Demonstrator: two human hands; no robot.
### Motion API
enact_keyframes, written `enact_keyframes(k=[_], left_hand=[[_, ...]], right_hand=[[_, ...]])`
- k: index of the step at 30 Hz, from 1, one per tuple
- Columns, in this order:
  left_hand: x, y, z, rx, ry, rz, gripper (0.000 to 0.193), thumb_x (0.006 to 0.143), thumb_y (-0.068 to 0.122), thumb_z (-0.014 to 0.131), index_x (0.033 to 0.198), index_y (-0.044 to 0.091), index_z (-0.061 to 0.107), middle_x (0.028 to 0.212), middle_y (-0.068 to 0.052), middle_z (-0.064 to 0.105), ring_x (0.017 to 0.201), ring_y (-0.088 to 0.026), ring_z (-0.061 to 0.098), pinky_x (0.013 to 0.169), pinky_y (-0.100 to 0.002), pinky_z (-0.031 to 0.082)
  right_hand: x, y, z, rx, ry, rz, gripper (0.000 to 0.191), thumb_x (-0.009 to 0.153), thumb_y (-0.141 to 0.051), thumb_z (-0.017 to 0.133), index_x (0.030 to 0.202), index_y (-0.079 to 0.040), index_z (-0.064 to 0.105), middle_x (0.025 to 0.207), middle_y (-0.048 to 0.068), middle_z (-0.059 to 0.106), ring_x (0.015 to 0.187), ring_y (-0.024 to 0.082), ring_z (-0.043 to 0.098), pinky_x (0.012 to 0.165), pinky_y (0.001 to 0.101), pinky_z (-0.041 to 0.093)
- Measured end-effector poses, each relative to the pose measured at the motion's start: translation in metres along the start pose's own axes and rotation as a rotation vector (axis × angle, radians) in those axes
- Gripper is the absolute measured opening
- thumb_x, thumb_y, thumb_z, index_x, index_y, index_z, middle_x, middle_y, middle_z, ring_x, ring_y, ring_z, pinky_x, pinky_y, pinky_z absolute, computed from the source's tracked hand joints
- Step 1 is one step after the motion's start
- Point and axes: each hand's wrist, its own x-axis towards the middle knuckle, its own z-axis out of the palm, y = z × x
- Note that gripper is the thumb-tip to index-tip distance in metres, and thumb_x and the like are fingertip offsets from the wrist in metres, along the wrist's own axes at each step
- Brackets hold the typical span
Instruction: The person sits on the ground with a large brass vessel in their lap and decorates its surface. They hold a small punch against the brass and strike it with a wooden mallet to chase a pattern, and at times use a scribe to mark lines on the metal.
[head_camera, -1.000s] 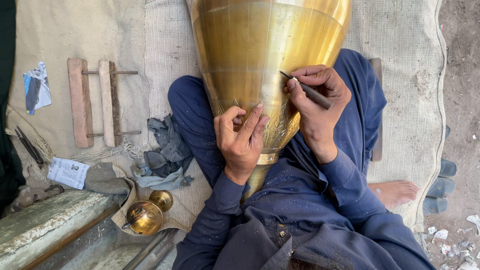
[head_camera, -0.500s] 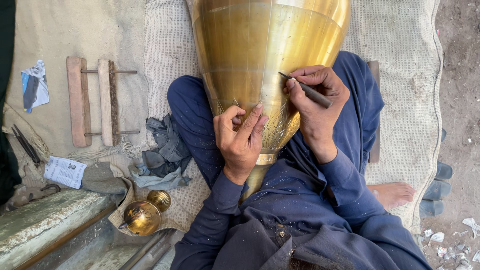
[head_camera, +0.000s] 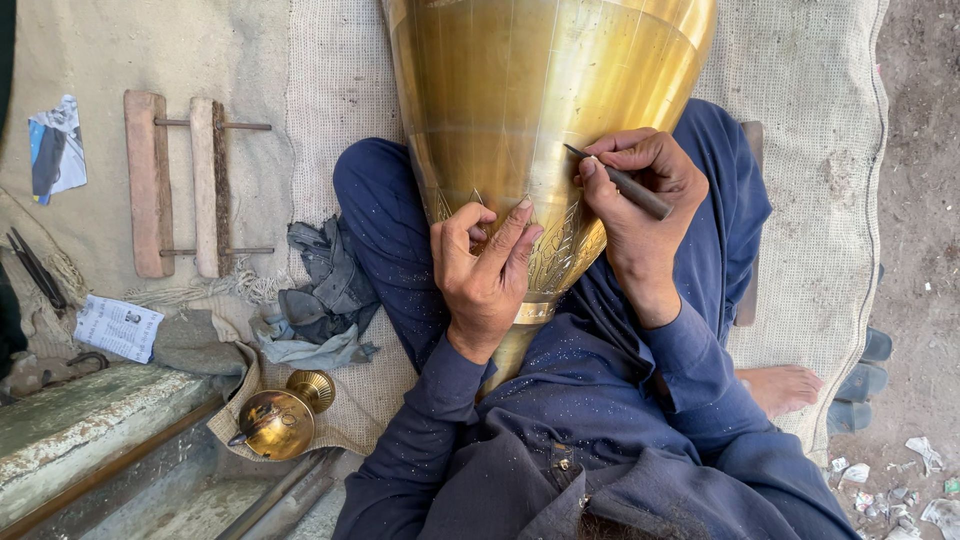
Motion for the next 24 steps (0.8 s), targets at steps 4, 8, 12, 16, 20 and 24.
enact_keyframes(k=[4, 8, 12, 16, 20, 24], left_hand=[[0.0003, 0.0003, -0.0002, -0.001, 0.003, -0.005, 0.04, 0.089, 0.02, 0.088, 0.127, 0.02, 0.075, 0.11, -0.004, 0.057, 0.092, -0.022, 0.049, 0.08, -0.033, 0.048], [0.0008, 0.0, 0.0004, 0.002, 0.007, 0.003, 0.04, 0.089, 0.021, 0.087, 0.127, 0.02, 0.075, 0.11, -0.004, 0.057, 0.093, -0.021, 0.049, 0.08, -0.033, 0.049], [0.0004, -0.0006, 0.0008, 0.001, 0.003, 0.009, 0.039, 0.09, 0.022, 0.087, 0.127, 0.02, 0.075, 0.11, -0.004, 0.057, 0.093, -0.021, 0.049, 0.08, -0.032, 0.049], [-0.0002, -0.0005, 0.0009, -0.001, 0.012, 0.008, 0.04, 0.089, 0.021, 0.088, 0.126, 0.019, 0.075, 0.11, -0.004, 0.057, 0.092, -0.021, 0.049, 0.08, -0.033, 0.049], [0.0002, 0.0005, 0.0012, -0.007, 0.012, 0.002, 0.04, 0.089, 0.02, 0.088, 0.126, 0.019, 0.075, 0.11, -0.004, 0.057, 0.093, -0.021, 0.049, 0.08, -0.033, 0.049], [0.0009, 0.0012, 0.0009, -0.012, 0.014, 0.0, 0.04, 0.089, 0.02, 0.088, 0.126, 0.019, 0.075, 0.11, -0.004, 0.057, 0.093, -0.021, 0.049, 0.08, -0.033, 0.049]], right_hand=[[-0.0041, 0.0004, 0.0033, -0.027, 0.0, -0.012, 0.012, 0.099, 0.007, 0.073, 0.098, 0.004, 0.062, 0.108, 0.013, 0.071, 0.09, 0.01, 0.069, 0.082, 0.0234, 0.06], [-0.0044, 0.0021, 0.0084, 0.039, 0.04, -0.041, 0.011, 0.101, 0.008, 0.072, 0.101, 0.004, 0.062, 0.11, 0.013, 0.07, 0.093, 0.011, 0.07, 0.086, 0.0246, 0.061], [-0.0045, 0.0028, 0.0098, 0.049, 0.069, -0.026, 0.011, 0.101, 0.009, 0.071, 0.101, 0.003, 0.062, 0.11, 0.013, 0.07, 0.092, 0.011, 0.071, 0.086, 0.0248, 0.062], [-0.0051, 0.0005, 0.0063, 0.018, 0.028, -0.022, 0.011, 0.102, 0.008, 0.071, 0.101, 0.003, 0.062, 0.11, 0.013, 0.07, 0.093, 0.01, 0.069, 0.086, 0.0238, 0.06], [-0.0048, -0.0029, 0.0039, -0.02, 0.007, -0.005, 0.011, 0.101, 0.006, 0.073, 0.1, 0.004, 0.062, 0.11, 0.012, 0.069, 0.091, 0.01, 0.066, 0.084, 0.0229, 0.058], [-0.0065, -0.0045, 0.0045, -0.055, -0.013, -0.015, 0.012, 0.1, 0.005, 0.074, 0.099, 0.004, 0.063, 0.108, 0.012, 0.069, 0.091, 0.01, 0.067, 0.085, 0.0237, 0.059]])
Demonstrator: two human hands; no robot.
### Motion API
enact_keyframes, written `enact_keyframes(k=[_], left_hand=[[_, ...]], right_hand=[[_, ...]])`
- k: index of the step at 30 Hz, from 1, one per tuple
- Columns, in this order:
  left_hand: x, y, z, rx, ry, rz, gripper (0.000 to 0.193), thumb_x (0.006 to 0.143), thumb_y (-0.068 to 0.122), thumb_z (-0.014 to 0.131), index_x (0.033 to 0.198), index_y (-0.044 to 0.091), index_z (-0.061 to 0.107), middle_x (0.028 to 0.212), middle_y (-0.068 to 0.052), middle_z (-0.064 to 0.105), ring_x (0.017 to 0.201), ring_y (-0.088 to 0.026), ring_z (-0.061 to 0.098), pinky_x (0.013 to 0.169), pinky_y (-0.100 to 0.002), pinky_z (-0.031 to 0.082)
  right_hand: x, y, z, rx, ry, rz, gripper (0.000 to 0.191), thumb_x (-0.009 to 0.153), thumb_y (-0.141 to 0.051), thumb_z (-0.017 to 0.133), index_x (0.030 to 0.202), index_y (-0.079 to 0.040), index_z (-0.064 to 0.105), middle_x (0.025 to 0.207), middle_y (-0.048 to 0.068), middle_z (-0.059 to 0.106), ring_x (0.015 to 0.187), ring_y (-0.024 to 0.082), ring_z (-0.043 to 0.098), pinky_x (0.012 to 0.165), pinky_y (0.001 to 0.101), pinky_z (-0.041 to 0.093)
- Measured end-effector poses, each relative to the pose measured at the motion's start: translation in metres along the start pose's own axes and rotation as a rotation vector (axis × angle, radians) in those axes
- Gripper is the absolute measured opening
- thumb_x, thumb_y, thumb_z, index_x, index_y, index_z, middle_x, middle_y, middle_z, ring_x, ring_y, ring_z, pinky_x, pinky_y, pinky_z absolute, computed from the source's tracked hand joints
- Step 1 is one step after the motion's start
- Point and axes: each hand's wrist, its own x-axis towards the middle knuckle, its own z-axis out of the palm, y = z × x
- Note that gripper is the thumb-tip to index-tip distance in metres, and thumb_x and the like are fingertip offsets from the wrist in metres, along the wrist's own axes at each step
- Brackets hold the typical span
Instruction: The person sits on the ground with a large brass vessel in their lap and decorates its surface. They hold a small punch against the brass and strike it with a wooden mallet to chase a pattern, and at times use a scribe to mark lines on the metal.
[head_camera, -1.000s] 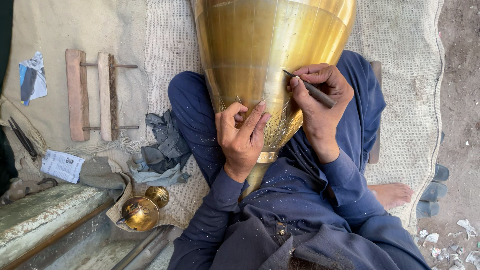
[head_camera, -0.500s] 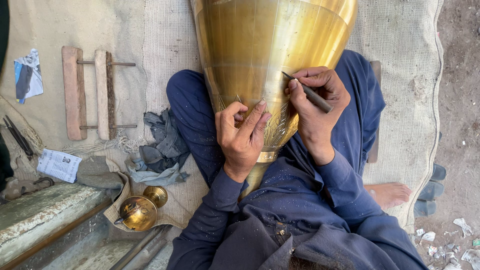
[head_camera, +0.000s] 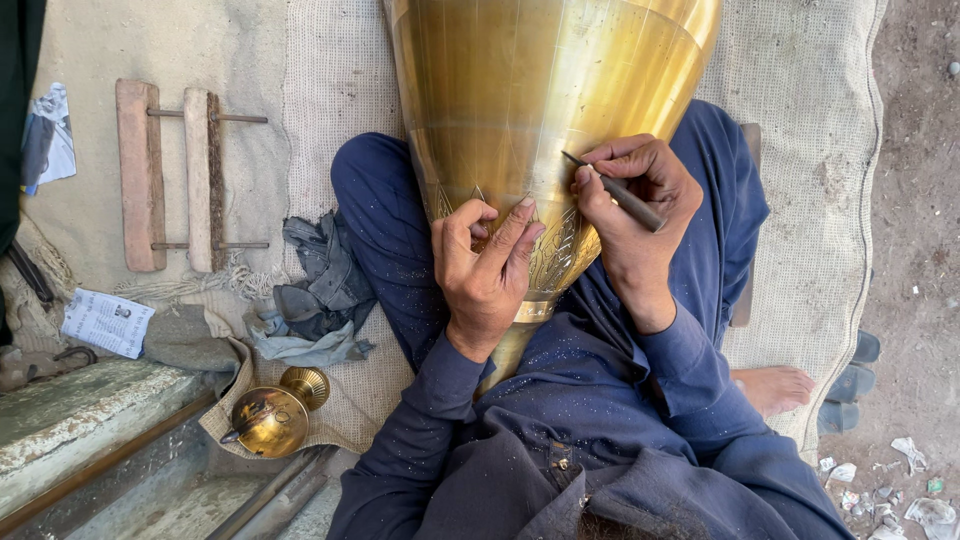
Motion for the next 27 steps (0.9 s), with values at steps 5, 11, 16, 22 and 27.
enact_keyframes(k=[5, 11, 16, 22, 27], left_hand=[[0.0003, 0.0003, 0.0, 0.0, 0.001, -0.004, 0.04, 0.089, 0.019, 0.088, 0.126, 0.018, 0.075, 0.11, -0.005, 0.057, 0.094, -0.022, 0.05, 0.081, -0.034, 0.049], [-0.0001, 0.0, 0.0005, -0.006, -0.006, 0.0, 0.04, 0.089, 0.019, 0.088, 0.127, 0.019, 0.074, 0.11, -0.005, 0.057, 0.094, -0.022, 0.05, 0.08, -0.033, 0.049], [-0.0007, -0.0008, 0.0006, -0.001, -0.011, -0.002, 0.041, 0.089, 0.02, 0.088, 0.128, 0.019, 0.074, 0.111, -0.005, 0.057, 0.093, -0.022, 0.05, 0.081, -0.033, 0.049], [-0.0002, 0.0006, 0.0005, -0.005, -0.011, -0.003, 0.042, 0.09, 0.019, 0.088, 0.129, 0.019, 0.074, 0.111, -0.005, 0.057, 0.093, -0.022, 0.05, 0.081, -0.034, 0.049], [-0.0001, 0.001, 0.0002, -0.003, -0.009, -0.007, 0.041, 0.09, 0.019, 0.088, 0.129, 0.019, 0.073, 0.111, -0.005, 0.057, 0.093, -0.022, 0.05, 0.08, -0.034, 0.049]], right_hand=[[-0.0045, 0.0008, 0.0022, -0.011, -0.013, -0.012, 0.012, 0.099, 0.006, 0.075, 0.098, 0.004, 0.063, 0.108, 0.013, 0.069, 0.092, 0.01, 0.066, 0.085, 0.0237, 0.058], [-0.0049, 0.0053, 0.0088, 0.066, 0.085, -0.013, 0.011, 0.1, 0.007, 0.071, 0.1, 0.004, 0.06, 0.109, 0.013, 0.069, 0.09, 0.011, 0.068, 0.085, 0.0245, 0.06], [-0.005, 0.0048, 0.0073, 0.081, 0.063, -0.004, 0.011, 0.102, 0.007, 0.071, 0.101, 0.004, 0.061, 0.11, 0.013, 0.069, 0.092, 0.011, 0.068, 0.087, 0.0253, 0.061], [-0.0045, 0.0001, 0.0036, 0.026, 0.017, 0.01, 0.011, 0.1, 0.005, 0.073, 0.099, 0.005, 0.063, 0.109, 0.012, 0.068, 0.091, 0.01, 0.067, 0.085, 0.0242, 0.06], [-0.0101, -0.0031, 0.0049, -0.028, -0.026, -0.006, 0.011, 0.099, 0.005, 0.074, 0.097, 0.005, 0.063, 0.109, 0.012, 0.067, 0.091, 0.01, 0.066, 0.084, 0.0243, 0.06]])
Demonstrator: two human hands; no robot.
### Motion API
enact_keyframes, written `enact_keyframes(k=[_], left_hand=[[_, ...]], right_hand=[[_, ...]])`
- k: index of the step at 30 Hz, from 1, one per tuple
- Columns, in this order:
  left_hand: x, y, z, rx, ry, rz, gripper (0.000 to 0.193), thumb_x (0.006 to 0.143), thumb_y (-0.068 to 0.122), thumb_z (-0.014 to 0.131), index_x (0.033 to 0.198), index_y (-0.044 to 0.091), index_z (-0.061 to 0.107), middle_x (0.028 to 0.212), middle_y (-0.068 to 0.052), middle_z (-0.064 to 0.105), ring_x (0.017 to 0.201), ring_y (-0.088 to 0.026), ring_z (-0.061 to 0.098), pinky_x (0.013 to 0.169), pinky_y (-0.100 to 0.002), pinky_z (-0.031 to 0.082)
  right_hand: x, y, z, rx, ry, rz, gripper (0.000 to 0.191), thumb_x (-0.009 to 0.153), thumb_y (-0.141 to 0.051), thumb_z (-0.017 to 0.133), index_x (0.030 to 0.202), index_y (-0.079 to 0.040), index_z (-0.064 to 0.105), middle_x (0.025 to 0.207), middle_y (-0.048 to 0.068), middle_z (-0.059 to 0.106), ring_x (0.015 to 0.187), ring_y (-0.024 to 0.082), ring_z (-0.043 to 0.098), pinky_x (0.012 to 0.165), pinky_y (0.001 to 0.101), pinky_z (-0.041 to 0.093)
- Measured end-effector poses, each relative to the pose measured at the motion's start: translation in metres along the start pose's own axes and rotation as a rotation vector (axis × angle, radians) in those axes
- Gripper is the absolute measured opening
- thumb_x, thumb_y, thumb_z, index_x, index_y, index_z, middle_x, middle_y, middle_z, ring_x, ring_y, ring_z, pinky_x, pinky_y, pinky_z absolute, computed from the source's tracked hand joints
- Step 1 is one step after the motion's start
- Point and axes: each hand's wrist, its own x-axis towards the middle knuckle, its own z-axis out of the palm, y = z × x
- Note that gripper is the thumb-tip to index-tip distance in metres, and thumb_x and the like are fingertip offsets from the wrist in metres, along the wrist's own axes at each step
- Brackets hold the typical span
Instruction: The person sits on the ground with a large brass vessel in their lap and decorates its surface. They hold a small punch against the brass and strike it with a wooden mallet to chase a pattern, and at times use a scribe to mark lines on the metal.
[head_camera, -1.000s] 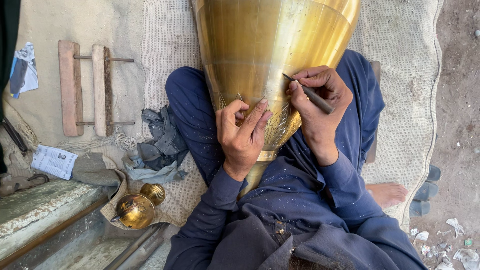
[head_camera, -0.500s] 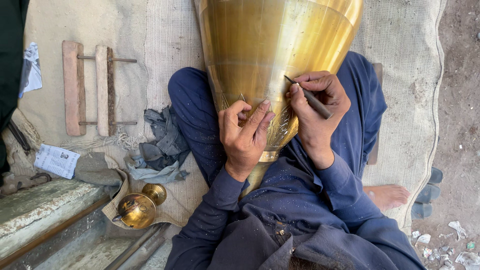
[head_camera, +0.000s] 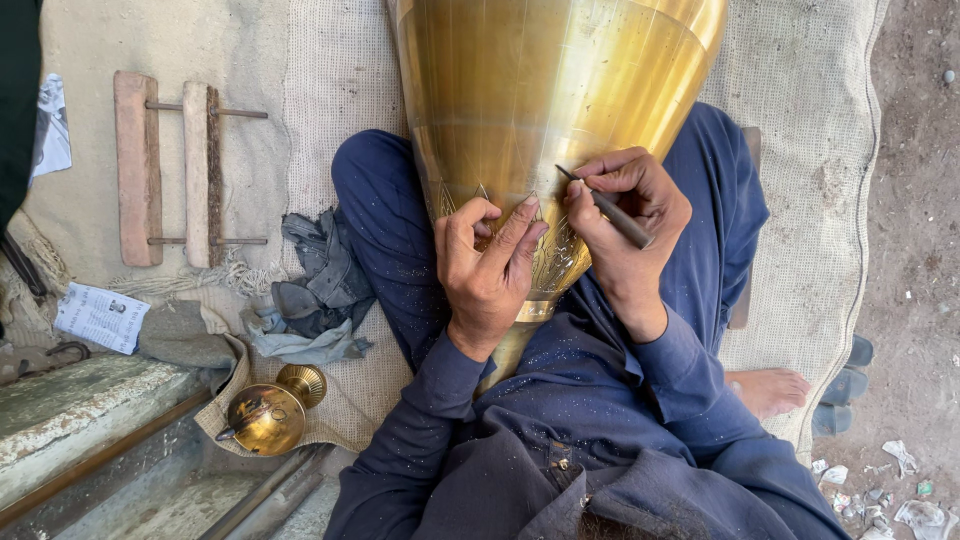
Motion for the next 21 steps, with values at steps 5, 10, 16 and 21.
enact_keyframes(k=[5, 10, 16, 21], left_hand=[[0.001, 0.0, 0.001, 0.007, 0.002, 0.002, 0.041, 0.089, 0.019, 0.088, 0.128, 0.019, 0.074, 0.11, -0.005, 0.057, 0.091, -0.021, 0.05, 0.08, -0.033, 0.049], [0.001, 0.0, 0.0, 0.002, -0.001, 0.008, 0.04, 0.09, 0.018, 0.087, 0.128, 0.019, 0.074, 0.111, -0.005, 0.057, 0.093, -0.022, 0.05, 0.08, -0.033, 0.049], [0.0, 0.0, 0.0, -0.003, -0.001, 0.006, 0.04, 0.09, 0.018, 0.087, 0.128, 0.018, 0.074, 0.11, -0.005, 0.057, 0.092, -0.022, 0.05, 0.08, -0.034, 0.049], [0.0, -0.001, 0.002, -0.004, 0.01, 0.006, 0.039, 0.09, 0.018, 0.087, 0.127, 0.017, 0.074, 0.11, -0.005, 0.057, 0.092, -0.021, 0.05, 0.079, -0.033, 0.049]], right_hand=[[-0.003, 0.006, 0.007, 0.048, 0.086, -0.03, 0.013, 0.1, 0.004, 0.074, 0.101, 0.004, 0.061, 0.109, 0.012, 0.068, 0.089, 0.008, 0.064, 0.083, 0.0218, 0.057], [-0.003, 0.009, 0.007, 0.073, 0.094, -0.014, 0.014, 0.1, 0.002, 0.074, 0.1, 0.002, 0.06, 0.109, 0.01, 0.068, 0.089, 0.008, 0.065, 0.083, 0.0224, 0.057], [-0.002, 0.002, 0.001, 0.015, 0.031, 0.017, 0.014, 0.099, 0.0, 0.076, 0.098, 0.004, 0.062, 0.108, 0.01, 0.068, 0.09, 0.008, 0.063, 0.083, 0.0227, 0.056], [-0.003, -0.002, 0.002, -0.022, -0.029, 0.001, 0.015, 0.097, 0.0, 0.077, 0.094, 0.004, 0.062, 0.107, 0.01, 0.067, 0.091, 0.008, 0.064, 0.083, 0.0232, 0.056]])
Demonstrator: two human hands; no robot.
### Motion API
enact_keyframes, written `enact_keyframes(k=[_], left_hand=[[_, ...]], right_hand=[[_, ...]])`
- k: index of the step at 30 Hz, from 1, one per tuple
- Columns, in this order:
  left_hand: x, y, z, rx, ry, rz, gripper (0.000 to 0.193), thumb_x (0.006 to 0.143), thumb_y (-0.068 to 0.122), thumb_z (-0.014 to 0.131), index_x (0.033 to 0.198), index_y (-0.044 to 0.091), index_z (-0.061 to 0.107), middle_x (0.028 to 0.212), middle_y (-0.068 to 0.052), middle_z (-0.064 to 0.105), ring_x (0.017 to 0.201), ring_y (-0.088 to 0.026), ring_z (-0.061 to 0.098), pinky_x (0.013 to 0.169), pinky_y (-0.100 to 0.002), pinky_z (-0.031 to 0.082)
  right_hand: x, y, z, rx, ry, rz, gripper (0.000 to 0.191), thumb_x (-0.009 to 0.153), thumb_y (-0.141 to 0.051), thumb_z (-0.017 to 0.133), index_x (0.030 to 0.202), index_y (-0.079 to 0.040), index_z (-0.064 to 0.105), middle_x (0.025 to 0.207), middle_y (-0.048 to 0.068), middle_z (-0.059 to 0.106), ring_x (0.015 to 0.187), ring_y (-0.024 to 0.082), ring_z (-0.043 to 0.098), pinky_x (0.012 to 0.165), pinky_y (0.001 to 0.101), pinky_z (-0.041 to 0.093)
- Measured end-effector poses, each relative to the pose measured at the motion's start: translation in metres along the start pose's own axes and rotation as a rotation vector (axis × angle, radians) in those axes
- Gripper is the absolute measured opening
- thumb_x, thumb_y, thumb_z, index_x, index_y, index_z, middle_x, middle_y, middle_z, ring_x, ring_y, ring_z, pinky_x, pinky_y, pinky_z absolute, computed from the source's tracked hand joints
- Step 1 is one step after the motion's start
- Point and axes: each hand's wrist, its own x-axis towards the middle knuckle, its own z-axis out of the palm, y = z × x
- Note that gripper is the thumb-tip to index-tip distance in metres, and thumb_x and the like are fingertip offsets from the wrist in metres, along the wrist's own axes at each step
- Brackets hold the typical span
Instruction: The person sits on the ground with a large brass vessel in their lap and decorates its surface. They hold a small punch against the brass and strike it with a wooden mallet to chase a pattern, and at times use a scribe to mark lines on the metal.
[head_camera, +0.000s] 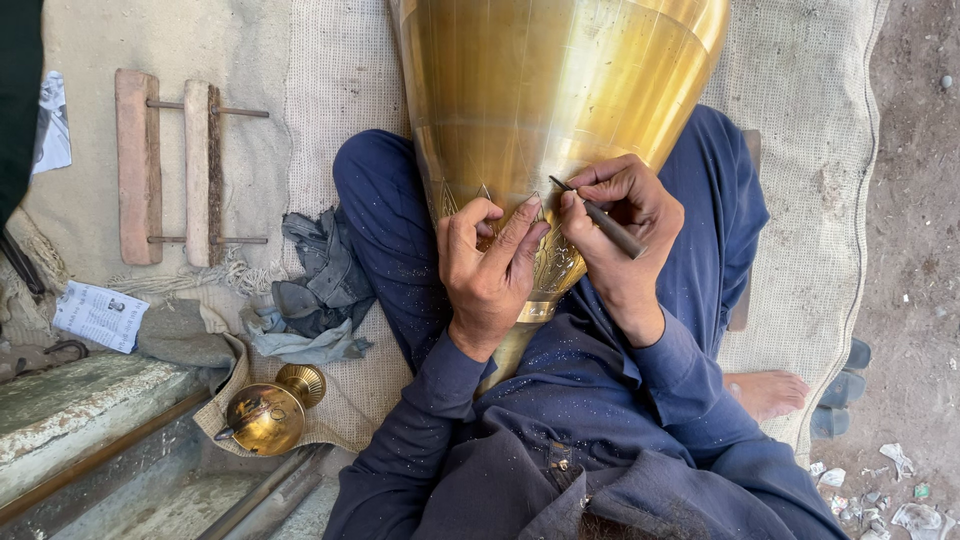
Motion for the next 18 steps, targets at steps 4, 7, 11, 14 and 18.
enact_keyframes(k=[4, 7, 11, 14, 18], left_hand=[[-0.001, 0.0, 0.0, 0.014, 0.0, 0.002, 0.039, 0.091, 0.016, 0.086, 0.128, 0.018, 0.074, 0.11, -0.005, 0.057, 0.092, -0.022, 0.05, 0.079, -0.034, 0.049], [0.0, 0.0, 0.0, 0.014, 0.0, 0.0, 0.039, 0.091, 0.016, 0.086, 0.128, 0.018, 0.074, 0.11, -0.005, 0.057, 0.092, -0.022, 0.051, 0.079, -0.034, 0.049], [0.0, 0.001, 0.0, 0.013, 0.0, 0.011, 0.039, 0.091, 0.017, 0.086, 0.128, 0.018, 0.074, 0.11, -0.005, 0.057, 0.092, -0.022, 0.051, 0.078, -0.034, 0.049], [0.0, 0.0, -0.001, 0.015, -0.008, 0.007, 0.039, 0.091, 0.017, 0.086, 0.128, 0.018, 0.073, 0.11, -0.005, 0.057, 0.091, -0.022, 0.051, 0.079, -0.034, 0.049], [0.0, 0.001, -0.001, 0.015, -0.006, 0.004, 0.04, 0.09, 0.019, 0.087, 0.129, 0.019, 0.074, 0.11, -0.005, 0.057, 0.09, -0.022, 0.05, 0.079, -0.035, 0.049]], right_hand=[[-0.004, 0.0, 0.002, -0.037, -0.022, -0.015, 0.016, 0.097, 0.0, 0.076, 0.093, 0.004, 0.062, 0.103, 0.011, 0.068, 0.089, 0.008, 0.065, 0.078, 0.0217, 0.057], [-0.006, 0.001, 0.004, -0.005, -0.01, -0.019, 0.014, 0.098, 0.001, 0.075, 0.095, 0.004, 0.062, 0.103, 0.011, 0.068, 0.089, 0.007, 0.065, 0.078, 0.0207, 0.056], [-0.009, 0.005, 0.008, 0.044, 0.078, 0.007, 0.013, 0.098, 0.001, 0.074, 0.097, 0.003, 0.062, 0.108, 0.011, 0.068, 0.09, 0.008, 0.064, 0.079, 0.0222, 0.056], [-0.011, 0.007, 0.01, 0.038, 0.088, -0.013, 0.014, 0.1, 0.003, 0.074, 0.1, 0.003, 0.06, 0.111, 0.012, 0.068, 0.088, 0.007, 0.062, 0.079, 0.0206, 0.055], [-0.009, 0.008, 0.008, 0.095, 0.124, -0.019, 0.011, 0.103, 0.006, 0.071, 0.104, 0.005, 0.061, 0.114, 0.013, 0.067, 0.09, 0.01, 0.065, 0.083, 0.0227, 0.057]])
